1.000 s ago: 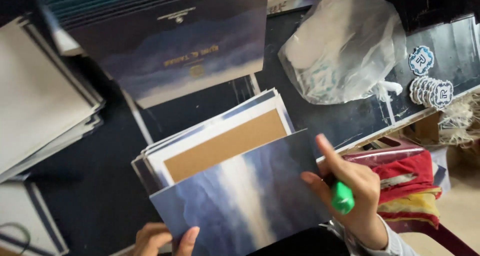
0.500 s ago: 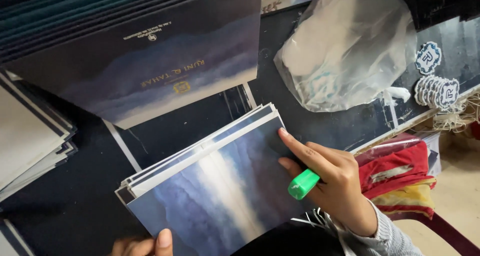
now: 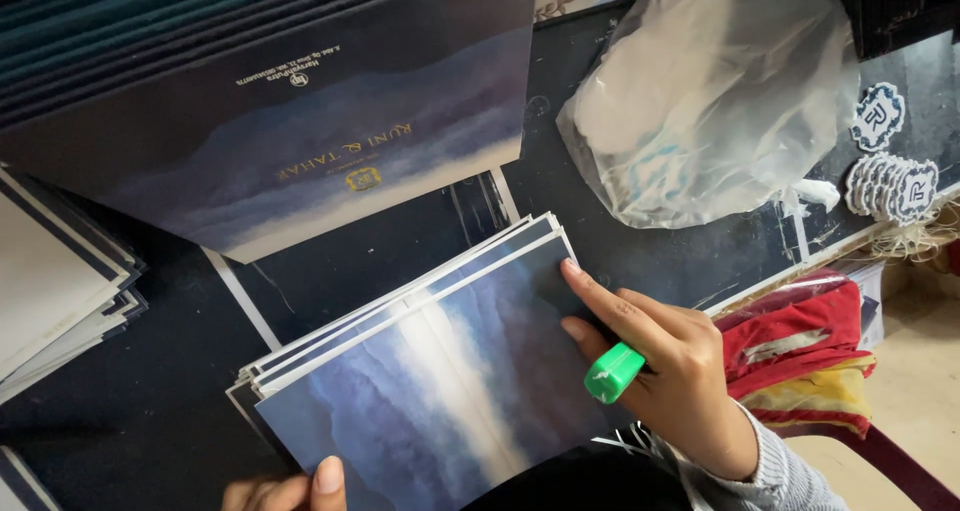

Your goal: The person repeatedly opens a stack of small, dark blue books and rubs the inside pages with a green cylindrical object. They handle the books one by one, opening them to reveal the inner pages and applying the object to the surface before moving to the next book in the pile.

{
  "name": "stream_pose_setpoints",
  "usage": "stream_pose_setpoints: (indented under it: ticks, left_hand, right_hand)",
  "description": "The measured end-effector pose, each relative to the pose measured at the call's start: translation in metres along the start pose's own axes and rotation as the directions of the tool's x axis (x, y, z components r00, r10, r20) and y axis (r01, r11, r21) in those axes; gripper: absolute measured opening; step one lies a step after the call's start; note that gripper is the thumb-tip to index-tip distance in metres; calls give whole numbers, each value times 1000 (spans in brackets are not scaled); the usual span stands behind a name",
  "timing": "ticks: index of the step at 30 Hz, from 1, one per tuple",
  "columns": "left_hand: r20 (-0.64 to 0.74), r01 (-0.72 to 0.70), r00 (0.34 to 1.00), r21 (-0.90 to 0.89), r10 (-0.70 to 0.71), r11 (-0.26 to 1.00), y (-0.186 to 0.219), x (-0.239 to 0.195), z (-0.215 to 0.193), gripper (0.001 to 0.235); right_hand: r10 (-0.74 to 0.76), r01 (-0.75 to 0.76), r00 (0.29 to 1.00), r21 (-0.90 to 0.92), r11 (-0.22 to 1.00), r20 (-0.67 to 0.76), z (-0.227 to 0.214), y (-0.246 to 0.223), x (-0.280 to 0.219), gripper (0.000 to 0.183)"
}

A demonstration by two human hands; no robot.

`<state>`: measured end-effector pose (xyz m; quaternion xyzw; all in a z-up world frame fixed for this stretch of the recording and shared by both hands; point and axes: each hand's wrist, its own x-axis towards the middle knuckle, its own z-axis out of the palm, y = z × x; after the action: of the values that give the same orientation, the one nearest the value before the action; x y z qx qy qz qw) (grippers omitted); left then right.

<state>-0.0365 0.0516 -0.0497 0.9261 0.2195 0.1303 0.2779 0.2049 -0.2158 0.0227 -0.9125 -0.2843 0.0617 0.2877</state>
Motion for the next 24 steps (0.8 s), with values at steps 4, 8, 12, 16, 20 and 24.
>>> stream_pose_setpoints:
  ticks: [4, 8, 12, 16, 20, 24]
  left_hand:
    - [63, 62, 996, 38, -64, 997, 7, 6, -3, 53]
    - [81, 120, 989, 54, -124, 991, 11, 7, -5, 53]
    - [23, 94, 995, 47, -95, 994, 10, 4, -4, 41]
    - [108, 187, 973, 142, -203, 972, 19, 10, -13, 47]
    - [104, 178, 974, 183, -200, 967, 11, 4, -12, 39]
    - [105, 120, 984, 183, -140, 976, 31, 29, -17, 40]
  right_hand:
    - [10, -10, 1000, 6, 1000, -3, 0, 0, 0, 44]
    - [12, -12, 1000, -3, 1000, -3, 0, 0, 1, 43]
    - [12, -12, 1000, -1, 1000, -2, 0, 0, 2, 42]
    - [20, -21, 1000, 11, 1000, 12, 0, 0, 2, 44]
    - [25, -25, 999, 5, 1000, 22, -1, -1, 3, 45]
    - [19, -19, 1000, -4, 1000, 19, -1, -2, 4, 43]
